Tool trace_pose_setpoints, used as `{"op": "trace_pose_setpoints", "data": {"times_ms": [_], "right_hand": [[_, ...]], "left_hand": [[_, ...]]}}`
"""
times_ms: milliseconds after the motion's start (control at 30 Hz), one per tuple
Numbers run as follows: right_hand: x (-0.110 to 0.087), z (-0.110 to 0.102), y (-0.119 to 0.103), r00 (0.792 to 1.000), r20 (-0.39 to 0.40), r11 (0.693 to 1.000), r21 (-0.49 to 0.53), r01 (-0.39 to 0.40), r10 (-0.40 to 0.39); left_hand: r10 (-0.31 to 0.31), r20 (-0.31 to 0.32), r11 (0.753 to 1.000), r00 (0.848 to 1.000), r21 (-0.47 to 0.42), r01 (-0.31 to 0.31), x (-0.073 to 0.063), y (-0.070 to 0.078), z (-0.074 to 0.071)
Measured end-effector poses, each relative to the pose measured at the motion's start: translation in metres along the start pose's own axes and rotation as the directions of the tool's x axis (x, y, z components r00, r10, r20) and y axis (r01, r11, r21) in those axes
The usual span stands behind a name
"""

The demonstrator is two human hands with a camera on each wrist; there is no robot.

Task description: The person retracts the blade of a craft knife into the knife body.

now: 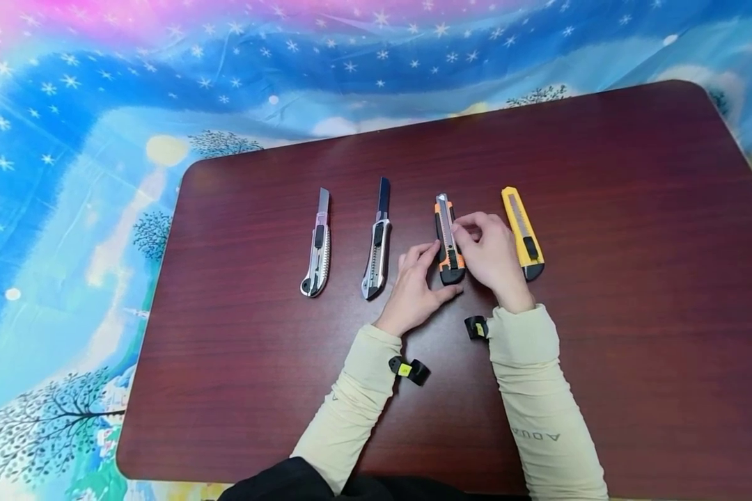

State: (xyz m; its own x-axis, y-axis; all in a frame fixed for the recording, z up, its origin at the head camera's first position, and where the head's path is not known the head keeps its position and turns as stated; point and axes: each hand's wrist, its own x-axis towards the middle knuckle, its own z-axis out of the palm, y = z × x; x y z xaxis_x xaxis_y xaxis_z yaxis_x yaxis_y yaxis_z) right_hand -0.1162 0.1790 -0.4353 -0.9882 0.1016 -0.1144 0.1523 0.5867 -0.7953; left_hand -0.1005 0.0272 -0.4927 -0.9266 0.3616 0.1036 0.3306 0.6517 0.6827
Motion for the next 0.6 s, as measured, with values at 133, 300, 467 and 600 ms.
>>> {"op": "trace_pose_setpoints", "data": {"times_ms": [133, 300, 467, 600], "right_hand": [[0.000, -0.001, -0.002, 0.991, -0.132, 0.995, 0.102, -0.005, 0.019], [-0.001, -0.001, -0.004, 0.986, -0.157, 0.979, 0.204, -0.025, 0.058], [0.000, 0.003, -0.008, 0.994, -0.099, 0.955, 0.296, -0.014, 0.046], [0.001, 0.013, -0.019, 0.999, -0.041, 0.919, 0.394, 0.013, 0.003]], "left_hand": [[-0.022, -0.033, 0.996, 0.999, -0.090, 0.019, -0.001, 0.002, -0.003], [-0.013, -0.122, 0.965, 0.992, -0.262, -0.020, -0.006, 0.010, -0.018], [-0.044, -0.258, 0.951, 0.965, -0.305, -0.039, -0.009, 0.007, -0.054], [-0.177, -0.284, 0.973, 0.942, -0.194, 0.124, -0.010, -0.010, -0.075]]}}
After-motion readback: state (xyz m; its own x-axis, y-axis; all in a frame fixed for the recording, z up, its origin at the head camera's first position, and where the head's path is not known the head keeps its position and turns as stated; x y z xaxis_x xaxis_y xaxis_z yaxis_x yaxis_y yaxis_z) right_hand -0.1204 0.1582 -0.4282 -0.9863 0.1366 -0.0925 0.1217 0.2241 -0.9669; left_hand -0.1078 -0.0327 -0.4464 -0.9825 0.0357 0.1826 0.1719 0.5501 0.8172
